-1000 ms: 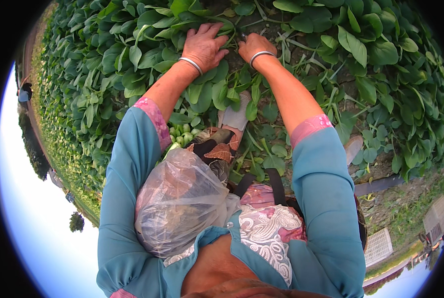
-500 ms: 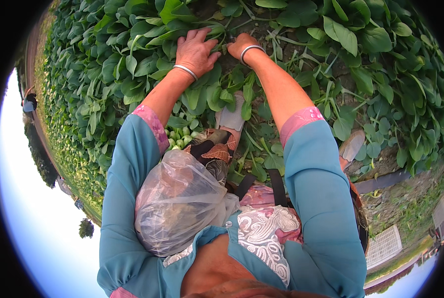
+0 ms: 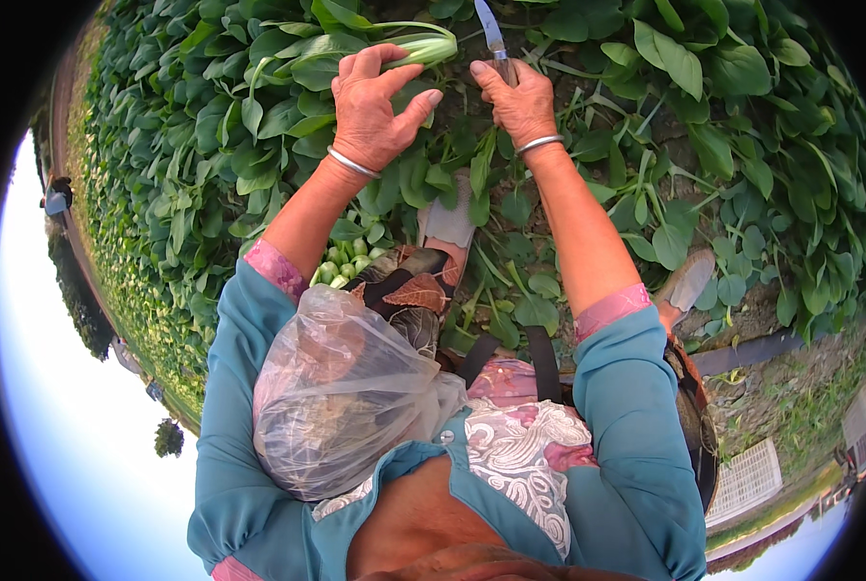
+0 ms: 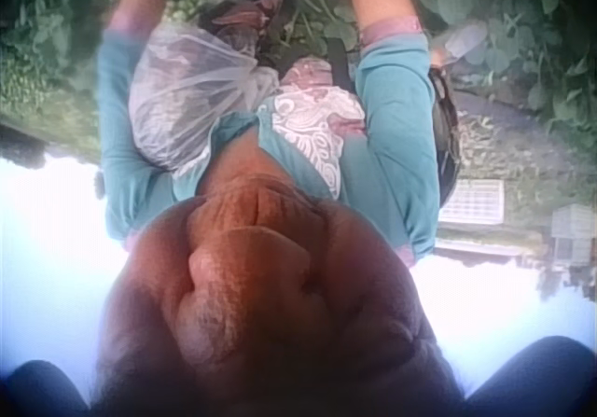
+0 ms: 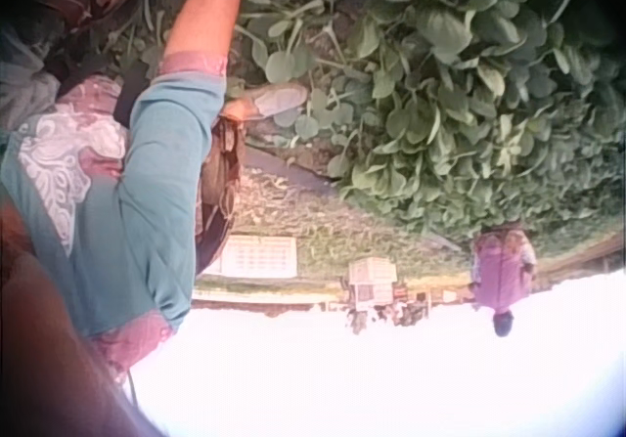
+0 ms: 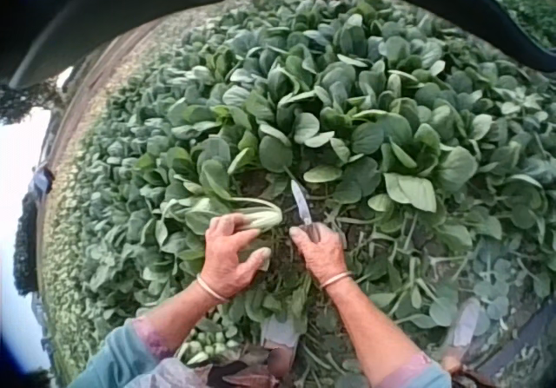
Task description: The person harvests leafy green vegetables in a field using a knife to cut the stems. They gather the cut vegetables into a bunch in their left hand and place them into a plastic bag attached to their waist.
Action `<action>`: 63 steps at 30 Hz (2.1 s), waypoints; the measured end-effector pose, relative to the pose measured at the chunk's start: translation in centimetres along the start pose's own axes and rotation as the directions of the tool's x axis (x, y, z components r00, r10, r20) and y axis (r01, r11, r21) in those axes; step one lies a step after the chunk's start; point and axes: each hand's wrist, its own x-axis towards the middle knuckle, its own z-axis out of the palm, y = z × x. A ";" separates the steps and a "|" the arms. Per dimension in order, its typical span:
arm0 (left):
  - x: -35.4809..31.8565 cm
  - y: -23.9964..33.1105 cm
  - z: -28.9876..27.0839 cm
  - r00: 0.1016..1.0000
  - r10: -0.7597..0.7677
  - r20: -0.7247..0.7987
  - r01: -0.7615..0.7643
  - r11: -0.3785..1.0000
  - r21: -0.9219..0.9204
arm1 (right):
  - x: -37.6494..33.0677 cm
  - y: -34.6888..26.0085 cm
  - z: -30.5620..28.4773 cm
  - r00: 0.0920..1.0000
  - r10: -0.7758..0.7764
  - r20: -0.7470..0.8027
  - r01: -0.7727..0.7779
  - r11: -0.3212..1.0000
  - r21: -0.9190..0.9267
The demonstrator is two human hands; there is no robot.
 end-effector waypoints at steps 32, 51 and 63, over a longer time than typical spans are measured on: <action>-1.9 -3.8 2.0 0.907 -0.085 0.413 -0.087 0.921 0.380 | -4.1 -1.2 0.0 0.971 0.165 0.174 0.018 0.673 -0.739; -3.5 -7.8 1.4 0.893 -0.149 0.424 0.098 0.985 0.141 | 1.3 1.2 3.8 0.948 0.289 0.135 -0.088 0.644 -0.760; -3.4 -8.6 1.6 0.867 -0.206 0.454 0.164 0.978 0.131 | 1.9 -0.3 4.4 0.931 0.299 0.211 0.012 0.551 -0.834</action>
